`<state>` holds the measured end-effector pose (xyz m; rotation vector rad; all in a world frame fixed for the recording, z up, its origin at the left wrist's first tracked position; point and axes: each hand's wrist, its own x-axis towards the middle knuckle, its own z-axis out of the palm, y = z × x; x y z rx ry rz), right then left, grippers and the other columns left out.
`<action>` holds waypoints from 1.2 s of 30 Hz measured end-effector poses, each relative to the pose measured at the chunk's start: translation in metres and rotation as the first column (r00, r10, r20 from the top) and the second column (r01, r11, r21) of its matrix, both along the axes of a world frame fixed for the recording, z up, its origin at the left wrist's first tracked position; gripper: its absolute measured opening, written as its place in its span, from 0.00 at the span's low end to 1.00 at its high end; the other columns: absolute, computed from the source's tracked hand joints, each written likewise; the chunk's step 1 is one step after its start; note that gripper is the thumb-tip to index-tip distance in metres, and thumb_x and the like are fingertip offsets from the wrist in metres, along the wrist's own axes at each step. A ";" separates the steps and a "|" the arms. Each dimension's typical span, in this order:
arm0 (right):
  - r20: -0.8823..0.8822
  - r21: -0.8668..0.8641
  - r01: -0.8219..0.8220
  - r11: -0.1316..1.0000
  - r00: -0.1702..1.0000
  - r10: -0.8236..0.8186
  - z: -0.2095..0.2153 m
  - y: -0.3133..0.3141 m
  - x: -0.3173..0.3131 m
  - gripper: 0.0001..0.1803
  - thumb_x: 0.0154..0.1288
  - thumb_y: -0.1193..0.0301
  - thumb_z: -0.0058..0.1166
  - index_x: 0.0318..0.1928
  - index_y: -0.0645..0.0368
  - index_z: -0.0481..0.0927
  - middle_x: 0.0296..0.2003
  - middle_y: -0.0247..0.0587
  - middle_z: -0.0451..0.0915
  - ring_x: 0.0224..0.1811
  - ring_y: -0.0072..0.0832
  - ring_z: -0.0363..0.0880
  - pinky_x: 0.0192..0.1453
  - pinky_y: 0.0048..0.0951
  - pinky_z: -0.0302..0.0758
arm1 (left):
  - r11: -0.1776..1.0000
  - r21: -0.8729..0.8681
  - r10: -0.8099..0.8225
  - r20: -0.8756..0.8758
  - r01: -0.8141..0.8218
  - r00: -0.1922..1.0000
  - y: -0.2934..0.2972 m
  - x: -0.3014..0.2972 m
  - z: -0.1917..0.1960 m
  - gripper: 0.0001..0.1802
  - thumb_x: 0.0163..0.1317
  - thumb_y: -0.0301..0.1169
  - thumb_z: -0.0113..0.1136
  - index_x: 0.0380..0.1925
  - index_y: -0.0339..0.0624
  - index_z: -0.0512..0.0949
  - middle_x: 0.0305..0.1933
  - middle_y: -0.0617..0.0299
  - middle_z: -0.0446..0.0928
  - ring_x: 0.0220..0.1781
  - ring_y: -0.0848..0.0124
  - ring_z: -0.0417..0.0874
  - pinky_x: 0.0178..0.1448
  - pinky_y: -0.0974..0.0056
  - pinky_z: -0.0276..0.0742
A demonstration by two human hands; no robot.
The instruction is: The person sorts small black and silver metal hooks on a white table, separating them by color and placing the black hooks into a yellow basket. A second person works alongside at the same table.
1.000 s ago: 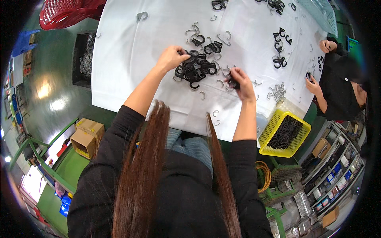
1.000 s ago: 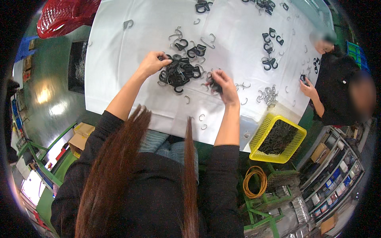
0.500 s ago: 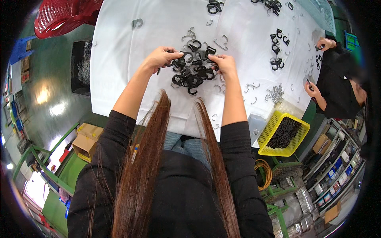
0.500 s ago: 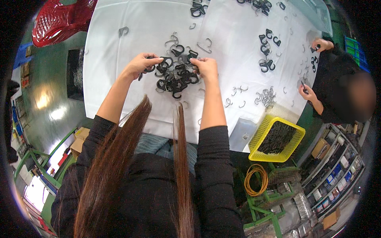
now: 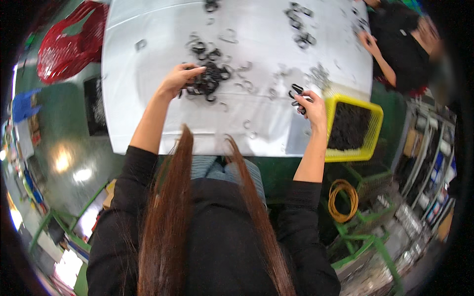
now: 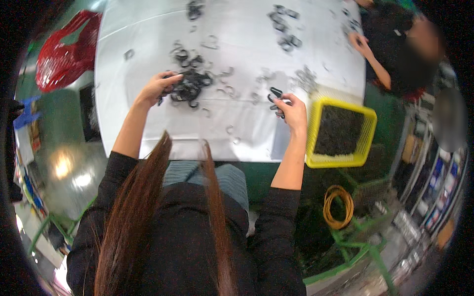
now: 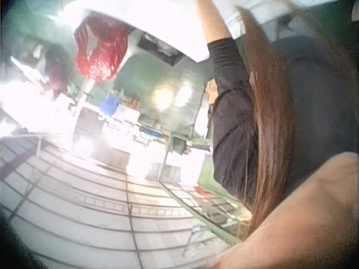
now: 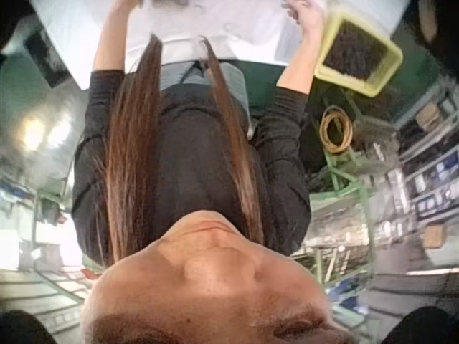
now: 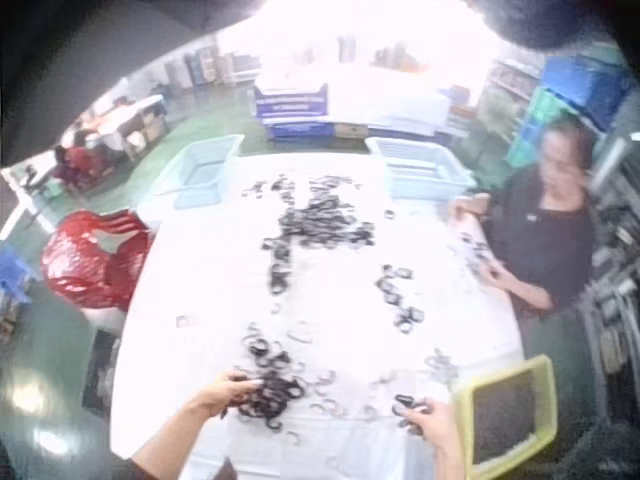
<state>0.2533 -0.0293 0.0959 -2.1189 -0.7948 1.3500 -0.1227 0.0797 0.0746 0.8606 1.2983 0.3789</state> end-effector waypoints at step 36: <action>-0.579 0.512 -0.116 0.851 0.685 0.442 0.042 -0.047 -0.039 0.32 0.53 0.70 0.65 0.58 0.58 0.68 0.53 0.40 0.73 0.56 0.28 0.70 0.57 0.30 0.70 | 0.980 0.068 -0.200 0.306 0.188 0.931 -0.091 0.140 0.116 0.09 0.59 0.34 0.63 0.34 0.41 0.77 0.22 0.76 0.68 0.19 0.88 0.60 0.22 0.78 0.51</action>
